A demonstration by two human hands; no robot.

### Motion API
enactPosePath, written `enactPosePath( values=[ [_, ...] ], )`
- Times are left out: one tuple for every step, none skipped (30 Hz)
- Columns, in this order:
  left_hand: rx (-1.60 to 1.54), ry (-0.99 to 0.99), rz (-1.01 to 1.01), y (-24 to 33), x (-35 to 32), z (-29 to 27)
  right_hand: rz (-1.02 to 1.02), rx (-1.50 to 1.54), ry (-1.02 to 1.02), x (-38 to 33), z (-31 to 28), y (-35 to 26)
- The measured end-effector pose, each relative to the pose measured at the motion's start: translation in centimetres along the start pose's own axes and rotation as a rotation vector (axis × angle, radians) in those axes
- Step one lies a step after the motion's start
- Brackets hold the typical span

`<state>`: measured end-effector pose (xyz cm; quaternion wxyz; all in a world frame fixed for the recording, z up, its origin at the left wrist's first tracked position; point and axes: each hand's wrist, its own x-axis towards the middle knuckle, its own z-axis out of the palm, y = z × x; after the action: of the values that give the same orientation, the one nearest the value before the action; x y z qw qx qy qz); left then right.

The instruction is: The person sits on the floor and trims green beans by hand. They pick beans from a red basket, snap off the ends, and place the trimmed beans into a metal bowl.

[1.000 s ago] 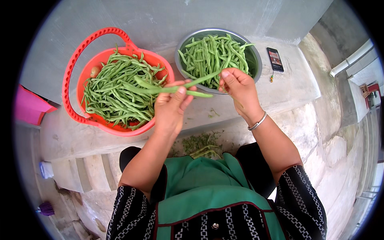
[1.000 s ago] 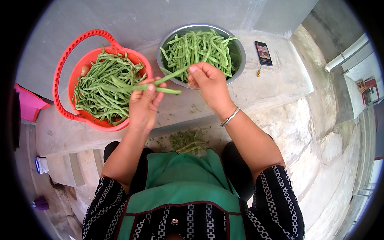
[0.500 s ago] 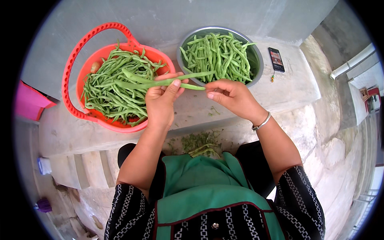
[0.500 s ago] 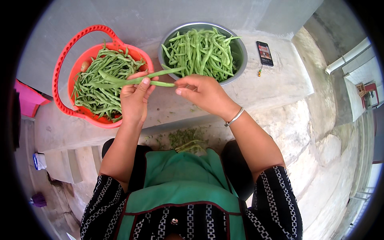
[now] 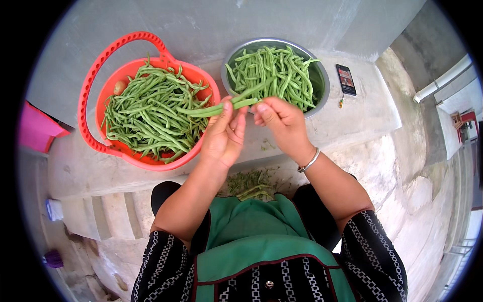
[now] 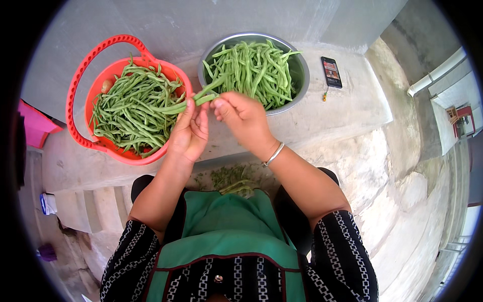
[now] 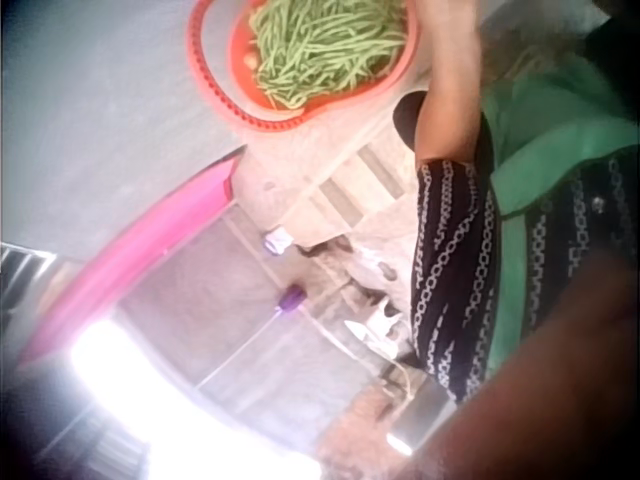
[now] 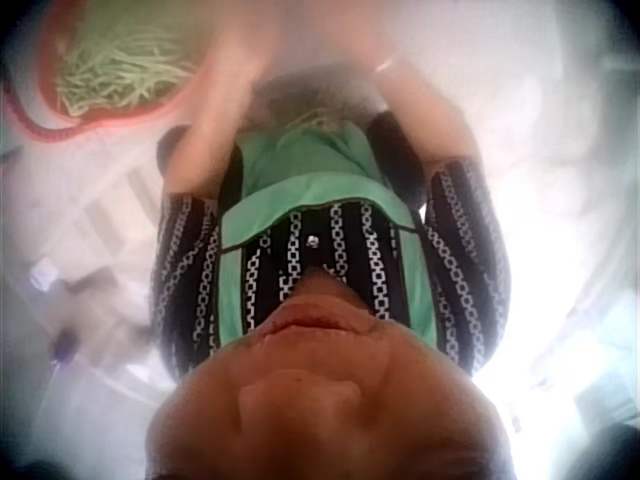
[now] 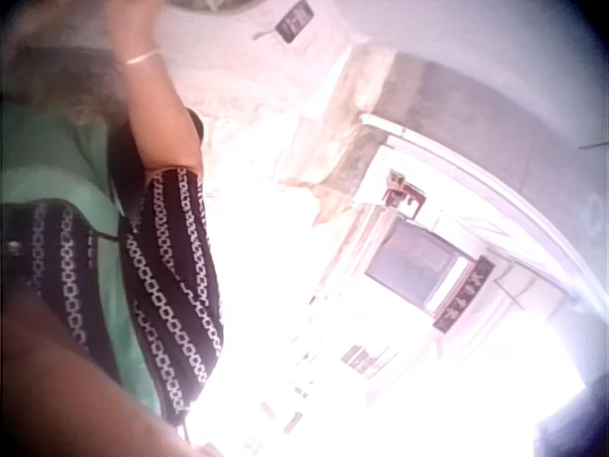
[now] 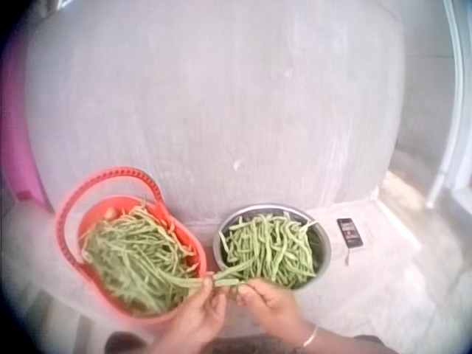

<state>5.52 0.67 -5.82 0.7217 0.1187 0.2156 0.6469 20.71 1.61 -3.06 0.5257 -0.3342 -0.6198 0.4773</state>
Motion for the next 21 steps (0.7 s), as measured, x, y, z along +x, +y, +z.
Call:
enactPosePath(
  values=[
    [-0.013,0.001,0.011,0.5,0.4,-0.8,-0.004,-0.106,-0.082,-0.1,0.0,0.2],
    [-0.025,0.001,0.021,0.8,0.7,-1.3,-0.009,-0.211,-0.163,-0.2,0.0,0.5],
    [0.011,0.028,0.055,0.7,0.5,-1.2,-0.013,-0.320,-0.240,-0.4,-0.1,1.0],
    [0.004,-0.007,0.027,0.4,0.1,-1.1,-0.042,-0.315,-0.197,-0.6,-0.1,1.4],
    [-0.004,-0.042,-0.002,0.1,-0.4,-0.8,-0.071,-0.310,-0.154,-0.9,-0.1,1.8],
    [-0.012,-0.074,-0.030,-0.1,-0.8,-0.5,-0.097,-0.304,-0.113,-1.1,0.0,1.9],
    [-0.005,-0.031,-0.051,-0.1,-1.0,0.0,-0.127,-0.365,-0.149,-1.1,-0.2,1.8],
    [0.043,-0.077,-0.018,0.1,-0.7,-0.2,-0.157,-0.428,-0.185,-1.1,-0.5,1.5],
    [0.092,-0.125,0.018,0.9,-0.1,0.0,-0.190,-0.490,-0.223,-0.9,-0.8,1.1],
    [0.141,-0.174,0.054,1.4,0.2,0.3,-0.152,-0.594,-0.411,-1.2,-1.5,1.2],
    [0.266,-0.102,0.050,1.7,0.1,0.7,-0.111,-0.696,-0.599,-1.8,-2.3,1.6],
    [0.357,-0.127,0.022,2.1,0.4,1.0,-0.075,-0.797,-0.782,-2.1,-2.7,1.7],
    [0.449,-0.153,-0.005,2.4,0.8,1.2,-0.079,-0.830,-0.781,-2.7,-2.8,1.8],
    [0.541,-0.178,-0.031,2.6,1.3,1.6,-0.084,-0.810,-0.739,-2.9,-3.2,1.6],
    [0.629,-0.132,-0.043,2.4,1.9,2.6,-0.089,-0.786,-0.704,-3.0,-3.6,1.4],
    [0.697,-0.115,-0.042,2.5,2.8,3.2,-0.094,-0.761,-0.673,-3.0,-4.0,1.1],
    [0.763,-0.095,-0.040,2.5,4.2,3.6,-0.105,-0.755,-0.596,-2.7,-4.2,0.7],
    [0.832,-0.072,-0.035,2.7,5.7,4.1,-0.119,-0.746,-0.521,-2.1,-4.2,0.5],
    [0.918,-0.064,-0.021,2.8,7.5,4.9,-0.130,-0.738,-0.441,-1.6,-4.5,0.2],
    [0.997,-0.028,-0.030,3.1,9.8,5.5,-0.118,-0.731,-0.372,-0.8,-4.7,0.0],
    [1.078,0.018,-0.037,3.5,12.0,5.4,-0.108,-0.714,-0.308,0.2,-4.8,0.2]
  ],
)
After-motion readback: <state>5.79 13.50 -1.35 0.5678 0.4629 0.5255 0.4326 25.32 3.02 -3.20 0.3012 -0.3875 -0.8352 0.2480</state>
